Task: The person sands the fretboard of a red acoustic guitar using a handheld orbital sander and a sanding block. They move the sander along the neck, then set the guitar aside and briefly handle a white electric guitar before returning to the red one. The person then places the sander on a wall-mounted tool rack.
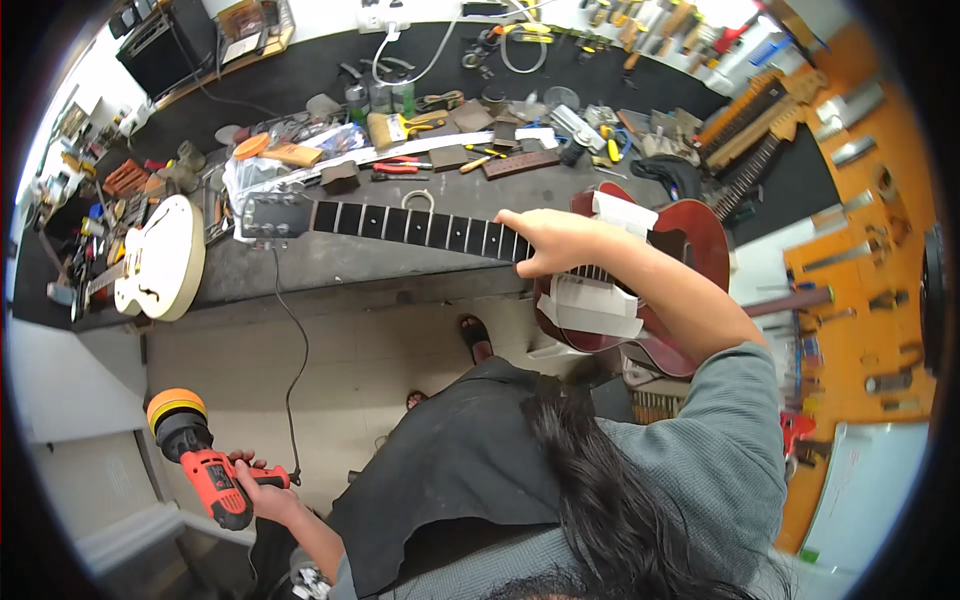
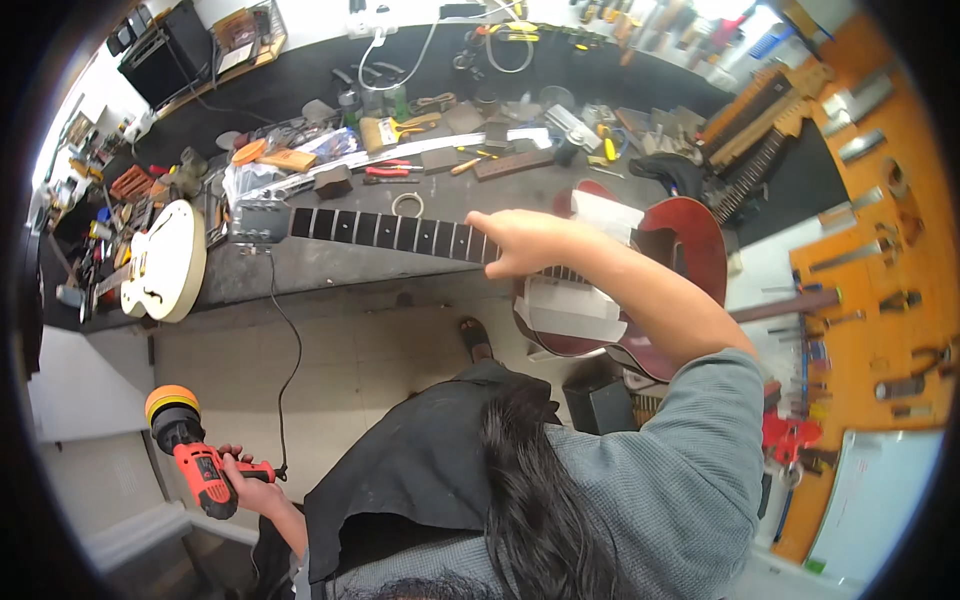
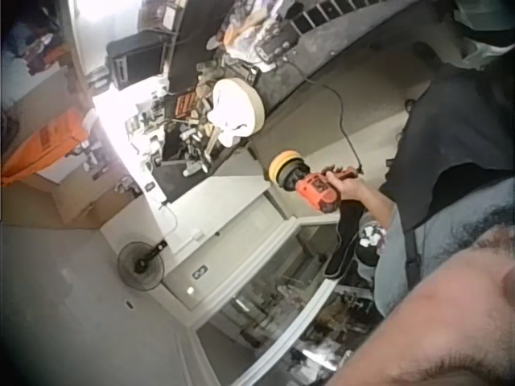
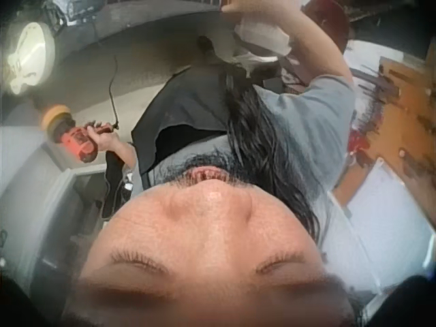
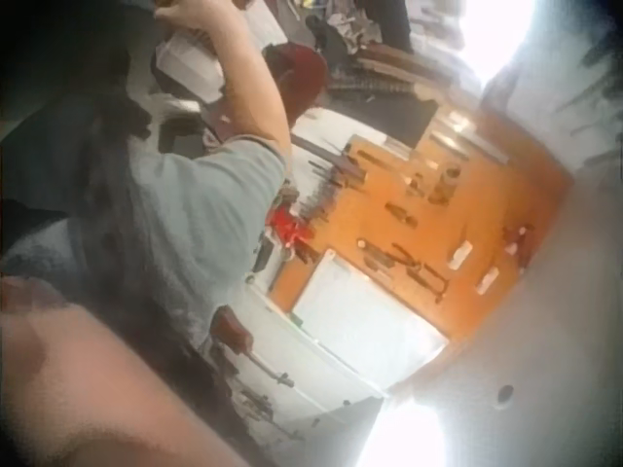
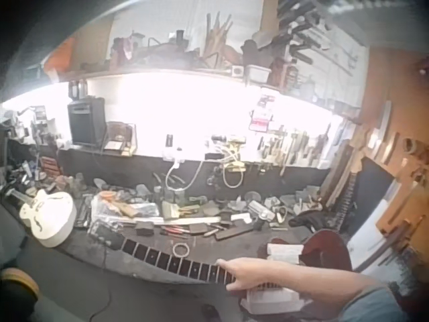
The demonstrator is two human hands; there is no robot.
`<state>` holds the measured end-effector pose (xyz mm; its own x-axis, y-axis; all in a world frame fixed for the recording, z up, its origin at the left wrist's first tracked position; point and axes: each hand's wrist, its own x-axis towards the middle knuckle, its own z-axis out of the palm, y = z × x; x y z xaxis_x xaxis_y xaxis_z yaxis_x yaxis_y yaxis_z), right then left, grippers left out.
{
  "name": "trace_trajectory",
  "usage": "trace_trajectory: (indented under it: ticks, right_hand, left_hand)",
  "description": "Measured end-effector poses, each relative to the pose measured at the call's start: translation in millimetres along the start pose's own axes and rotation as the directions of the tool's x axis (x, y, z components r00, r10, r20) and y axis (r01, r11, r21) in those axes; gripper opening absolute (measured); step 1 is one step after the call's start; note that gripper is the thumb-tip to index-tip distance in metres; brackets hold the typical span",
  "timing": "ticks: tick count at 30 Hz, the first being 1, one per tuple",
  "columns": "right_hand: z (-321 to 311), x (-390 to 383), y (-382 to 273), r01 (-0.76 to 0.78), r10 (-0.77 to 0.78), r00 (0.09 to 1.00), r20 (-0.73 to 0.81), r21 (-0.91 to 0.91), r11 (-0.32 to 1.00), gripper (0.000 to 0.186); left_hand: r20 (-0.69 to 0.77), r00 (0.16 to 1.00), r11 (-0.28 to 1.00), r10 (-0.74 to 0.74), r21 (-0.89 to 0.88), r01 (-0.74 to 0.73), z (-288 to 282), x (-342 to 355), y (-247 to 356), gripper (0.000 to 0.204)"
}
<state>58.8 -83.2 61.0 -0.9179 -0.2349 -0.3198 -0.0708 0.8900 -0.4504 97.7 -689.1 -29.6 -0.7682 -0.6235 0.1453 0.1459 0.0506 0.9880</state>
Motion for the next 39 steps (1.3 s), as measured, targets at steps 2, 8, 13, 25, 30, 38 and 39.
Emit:
trace_trajectory:
  ticks: [2,8,13,25,30,38,39]
  right_hand:
    - [11.9,24.4,36.1,0.035,-0.035,0.998,0.061,-0.002,0.999,0.078]
    - [45.6,89.8,117.3,0.061,-0.095,0.966,0.242,0.143,0.988,0.077]
    - [68.2,130.3,153.0,0.102,-0.145,0.942,0.304,0.155,0.983,0.072]
    - [101.2,187.1,195.0,0.156,-0.193,0.905,0.379,0.126,0.98,0.067]
    - [109.7,198.6,199.8,0.157,-0.186,0.904,0.386,0.104,0.982,0.065]
    - [117.3,213.4,209.8,0.137,-0.16,0.915,0.37,0.087,0.987,0.061]
    - [115.5,214.8,205.9,0.134,-0.156,0.918,0.365,0.083,0.987,0.061]
  left_hand:
    - [-0.087,0.996,1.0,-0.028,0.013,0.029,10.8,-14.1,2.9,0.03]
    - [-0.18,0.974,0.99,-0.136,0.002,0.139,59.3,-57.2,4.8,0.032]
    - [-0.106,0.968,0.972,-0.227,0.028,0.232,108.3,-95.3,27.5,0.032]
    - [0.002,0.906,0.882,-0.423,0.23,0.411,163.1,-110.2,21.1,0.034]
    - [0.117,0.851,0.832,-0.511,0.316,0.456,191.6,-78.8,15.1,0.036]
    - [0.308,0.762,0.802,-0.57,0.41,0.435,247.2,-13.8,-14.5,0.04]
    - [0.325,0.737,0.789,-0.593,0.417,0.451,253.0,-7.7,-16.5,0.039]
